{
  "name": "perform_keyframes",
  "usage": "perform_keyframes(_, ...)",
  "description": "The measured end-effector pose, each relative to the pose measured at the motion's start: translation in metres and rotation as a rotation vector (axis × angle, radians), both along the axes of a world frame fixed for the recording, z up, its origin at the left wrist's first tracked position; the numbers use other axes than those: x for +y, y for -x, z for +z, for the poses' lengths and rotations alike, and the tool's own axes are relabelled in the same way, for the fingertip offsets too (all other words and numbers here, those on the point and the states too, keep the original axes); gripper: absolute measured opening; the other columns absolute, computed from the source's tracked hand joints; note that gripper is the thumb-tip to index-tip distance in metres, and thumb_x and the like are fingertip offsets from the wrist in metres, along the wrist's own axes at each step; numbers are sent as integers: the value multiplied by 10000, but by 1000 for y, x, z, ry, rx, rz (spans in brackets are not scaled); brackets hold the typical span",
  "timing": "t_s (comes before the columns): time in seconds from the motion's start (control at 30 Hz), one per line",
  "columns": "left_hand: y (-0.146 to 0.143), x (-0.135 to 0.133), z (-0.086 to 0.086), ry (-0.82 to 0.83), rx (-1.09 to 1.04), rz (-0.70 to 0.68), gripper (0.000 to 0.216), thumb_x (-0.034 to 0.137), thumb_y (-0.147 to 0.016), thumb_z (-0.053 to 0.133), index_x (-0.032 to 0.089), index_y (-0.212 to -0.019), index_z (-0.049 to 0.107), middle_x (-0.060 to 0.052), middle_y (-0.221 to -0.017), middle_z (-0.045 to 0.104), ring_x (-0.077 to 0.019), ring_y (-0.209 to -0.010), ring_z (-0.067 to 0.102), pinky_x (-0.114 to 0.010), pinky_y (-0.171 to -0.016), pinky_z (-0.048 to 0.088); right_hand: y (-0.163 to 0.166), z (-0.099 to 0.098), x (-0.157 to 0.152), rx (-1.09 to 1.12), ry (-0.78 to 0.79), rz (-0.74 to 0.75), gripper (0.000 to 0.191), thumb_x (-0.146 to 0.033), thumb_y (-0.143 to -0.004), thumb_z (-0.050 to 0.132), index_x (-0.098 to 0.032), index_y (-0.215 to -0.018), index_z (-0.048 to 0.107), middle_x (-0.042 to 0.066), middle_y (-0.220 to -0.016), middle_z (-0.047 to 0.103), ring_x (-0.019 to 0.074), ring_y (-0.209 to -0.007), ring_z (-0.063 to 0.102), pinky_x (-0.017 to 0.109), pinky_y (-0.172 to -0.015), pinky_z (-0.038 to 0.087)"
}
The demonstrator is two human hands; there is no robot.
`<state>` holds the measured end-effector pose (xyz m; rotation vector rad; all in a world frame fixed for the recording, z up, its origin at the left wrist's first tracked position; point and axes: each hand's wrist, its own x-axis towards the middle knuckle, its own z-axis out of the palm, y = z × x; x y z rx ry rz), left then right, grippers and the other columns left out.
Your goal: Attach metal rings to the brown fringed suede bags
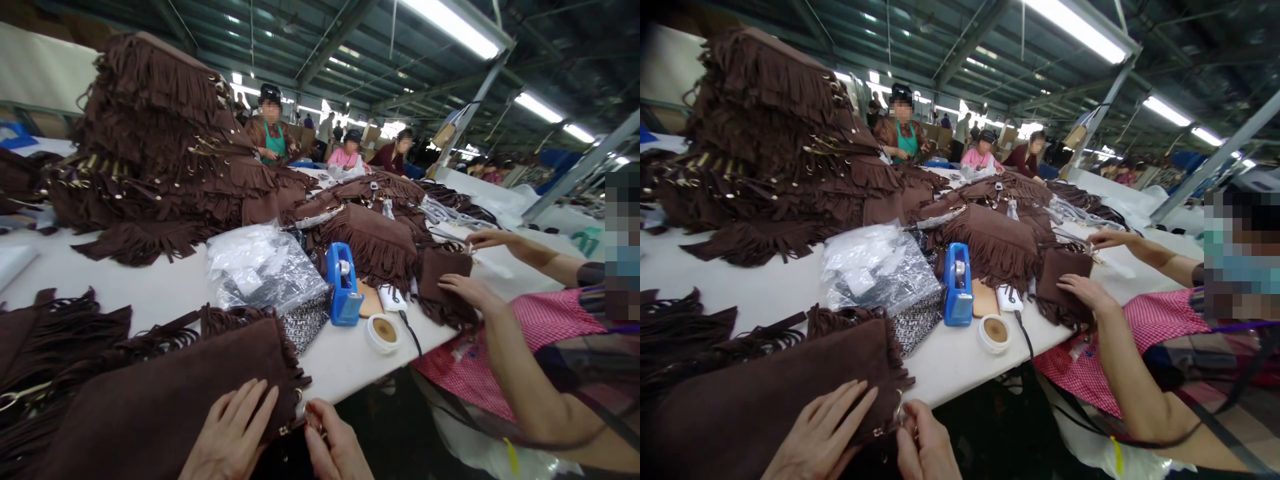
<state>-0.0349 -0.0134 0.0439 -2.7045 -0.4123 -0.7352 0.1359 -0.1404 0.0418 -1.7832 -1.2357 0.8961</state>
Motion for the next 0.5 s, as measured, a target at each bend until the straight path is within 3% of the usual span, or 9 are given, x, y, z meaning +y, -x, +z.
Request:
perform_keyframes(0.1, -7, 3, 9, -74, -60, -33, 329, 89, -838, 357, 87, -1061, 598, -108, -1020, 683, -202, -939, 623, -309, -796, 440, 13, -18, -8, -4, -11, -152, 331, -392, -861, 391, -191, -1049, 576, 13, -735, 582, 122, -655, 533, 210, -649, 430)
perform_keyframes(0.2, -12, 5, 19, -58, -106, -51, 338, 62, -858, 292, 79, -993, 602, -89, -902, 701, -160, -825, 643, -273, -750, 445, 18, -22, -7, 5, -49, -274, 346, -400, -855, 404, -219, -1079, 595, 42, -850, 669, 155, -778, 611, 226, -731, 455)
perform_keyframes(0.33, -10, 8, 19, -33, -70, -45, 301, 108, -864, 333, 78, -1035, 579, -91, -928, 701, -164, -834, 650, -268, -742, 472, 15, -10, 6, 11, -97, -267, 364, -412, -867, 387, -211, -1098, 586, 35, -789, 663, 149, -662, 599, 236, -663, 482)
perform_keyframes(0.5, -4, 8, 14, 25, -61, -45, 275, 173, -838, 417, 114, -1056, 575, -84, -959, 697, -176, -847, 655, -262, -719, 517, 14, -4, 21, -93, -148, -225, 312, -251, -861, 349, -196, -1069, 574, 20, -714, 639, 147, -648, 616, 231, -654, 488)
